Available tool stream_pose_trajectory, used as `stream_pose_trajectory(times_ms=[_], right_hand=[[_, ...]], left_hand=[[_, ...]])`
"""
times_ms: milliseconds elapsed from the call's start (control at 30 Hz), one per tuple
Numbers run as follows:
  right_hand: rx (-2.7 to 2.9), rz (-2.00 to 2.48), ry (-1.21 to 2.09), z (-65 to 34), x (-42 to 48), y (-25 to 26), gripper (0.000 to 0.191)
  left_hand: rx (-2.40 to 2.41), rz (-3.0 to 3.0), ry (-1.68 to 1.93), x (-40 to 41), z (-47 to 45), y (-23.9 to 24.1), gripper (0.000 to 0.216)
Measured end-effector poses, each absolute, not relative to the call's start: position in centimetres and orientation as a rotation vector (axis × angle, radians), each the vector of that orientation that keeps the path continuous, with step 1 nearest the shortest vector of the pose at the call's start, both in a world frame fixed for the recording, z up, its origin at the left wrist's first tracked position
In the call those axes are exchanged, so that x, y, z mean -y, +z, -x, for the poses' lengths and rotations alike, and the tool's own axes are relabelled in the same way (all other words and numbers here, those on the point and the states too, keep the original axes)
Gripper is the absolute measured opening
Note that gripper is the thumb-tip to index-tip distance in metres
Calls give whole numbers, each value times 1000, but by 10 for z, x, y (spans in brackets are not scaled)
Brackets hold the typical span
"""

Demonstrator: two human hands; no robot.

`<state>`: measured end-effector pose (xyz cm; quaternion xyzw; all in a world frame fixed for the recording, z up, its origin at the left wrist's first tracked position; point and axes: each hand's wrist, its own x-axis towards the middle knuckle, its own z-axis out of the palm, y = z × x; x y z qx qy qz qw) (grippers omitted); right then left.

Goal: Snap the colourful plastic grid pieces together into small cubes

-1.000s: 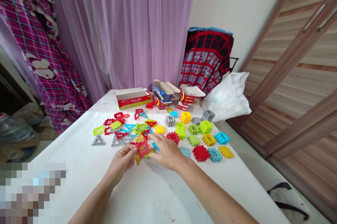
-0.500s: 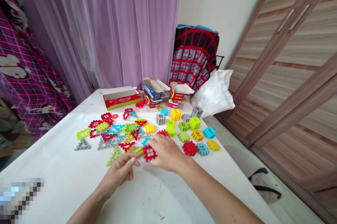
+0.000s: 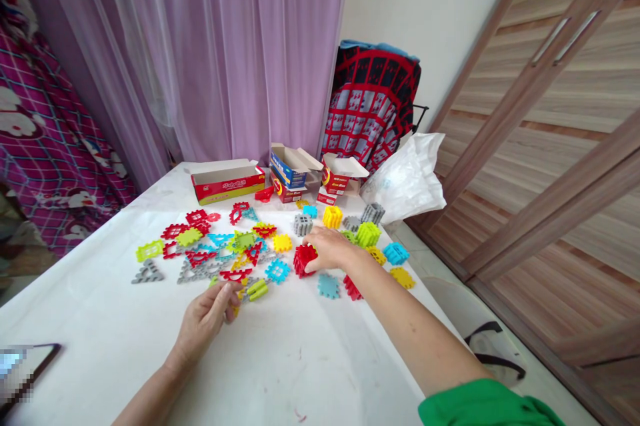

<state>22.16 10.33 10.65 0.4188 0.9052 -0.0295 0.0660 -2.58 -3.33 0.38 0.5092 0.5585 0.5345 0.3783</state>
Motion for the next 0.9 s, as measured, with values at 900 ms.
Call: stream_pose_trajectory(times_ms=[900], right_hand=[[-2716,-1238,-63,-223,-102,104,66]], left_hand=[[-1446,-1265,1381,32,25,1,53]])
